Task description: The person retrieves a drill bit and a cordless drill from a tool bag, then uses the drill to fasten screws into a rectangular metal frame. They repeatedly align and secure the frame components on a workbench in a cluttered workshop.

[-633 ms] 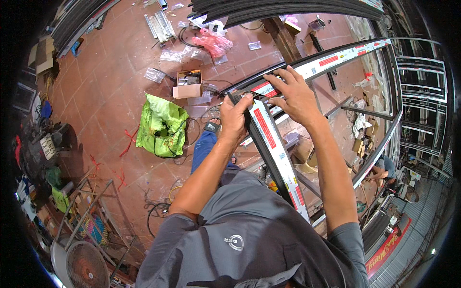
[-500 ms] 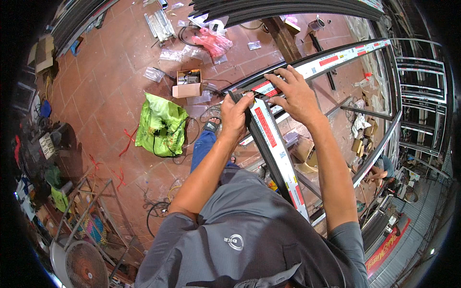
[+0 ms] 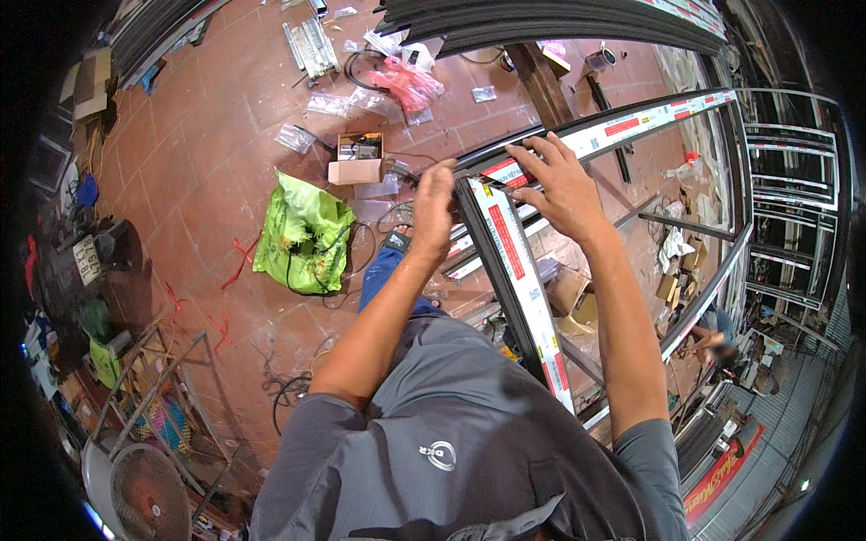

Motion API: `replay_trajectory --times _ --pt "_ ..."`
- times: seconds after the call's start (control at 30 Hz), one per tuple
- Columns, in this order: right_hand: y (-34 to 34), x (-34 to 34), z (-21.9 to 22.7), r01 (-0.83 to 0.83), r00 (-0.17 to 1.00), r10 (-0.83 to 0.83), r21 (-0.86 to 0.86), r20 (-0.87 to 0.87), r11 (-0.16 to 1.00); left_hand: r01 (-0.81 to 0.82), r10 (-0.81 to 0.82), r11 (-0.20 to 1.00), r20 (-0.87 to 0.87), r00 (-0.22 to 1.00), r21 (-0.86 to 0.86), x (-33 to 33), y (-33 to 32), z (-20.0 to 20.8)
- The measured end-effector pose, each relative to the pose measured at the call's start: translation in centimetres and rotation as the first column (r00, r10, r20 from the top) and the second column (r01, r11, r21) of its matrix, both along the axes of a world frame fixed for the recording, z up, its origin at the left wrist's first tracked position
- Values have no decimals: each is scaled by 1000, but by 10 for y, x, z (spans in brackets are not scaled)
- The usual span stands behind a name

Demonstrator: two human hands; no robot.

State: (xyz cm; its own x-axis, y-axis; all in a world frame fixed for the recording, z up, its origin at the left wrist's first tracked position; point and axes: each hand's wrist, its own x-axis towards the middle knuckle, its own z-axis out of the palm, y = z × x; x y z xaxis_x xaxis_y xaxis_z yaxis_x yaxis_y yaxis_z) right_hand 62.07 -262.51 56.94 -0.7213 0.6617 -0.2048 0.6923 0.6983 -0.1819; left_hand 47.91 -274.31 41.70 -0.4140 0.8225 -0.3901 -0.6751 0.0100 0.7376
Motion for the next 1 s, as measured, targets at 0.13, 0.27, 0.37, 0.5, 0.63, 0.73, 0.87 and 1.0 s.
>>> replay_trajectory --times 0.13,0.27,0.37,0.5,0.63,0.73,0.87,1.0 --pt "0 1 1 14 1000 -14 -8 10 1000 67 -68 997 48 997 35 -35 -4 -4" --pt "0 -2 4 21 1000 -20 -23 17 1000 185 -182 980 -53 982 77 -50 -8 -10" --pt "1 -2 4 29 999 -28 -31 39 999 214 -203 971 -109 973 104 -53 -7 -7" --pt "0 -2 4 35 998 -34 -25 45 999 219 -196 969 -188 962 111 -52 -4 2" --pt "0 -2 5 47 998 -46 -31 41 998 215 -198 968 -133 971 126 -51 -2 -2" --pt "2 -2 6 17 999 -16 -22 37 1000 247 -239 962 -74 968 115 -54 1 -11" --pt "22 2 8 -91 994 83 -121 -72 988 212 -214 974 20 977 78 -59 3 -18" --pt "52 -4 -12 60 973 -80 -97 -217 993 121 -45 961 290 956 -249 -35 8 -11"
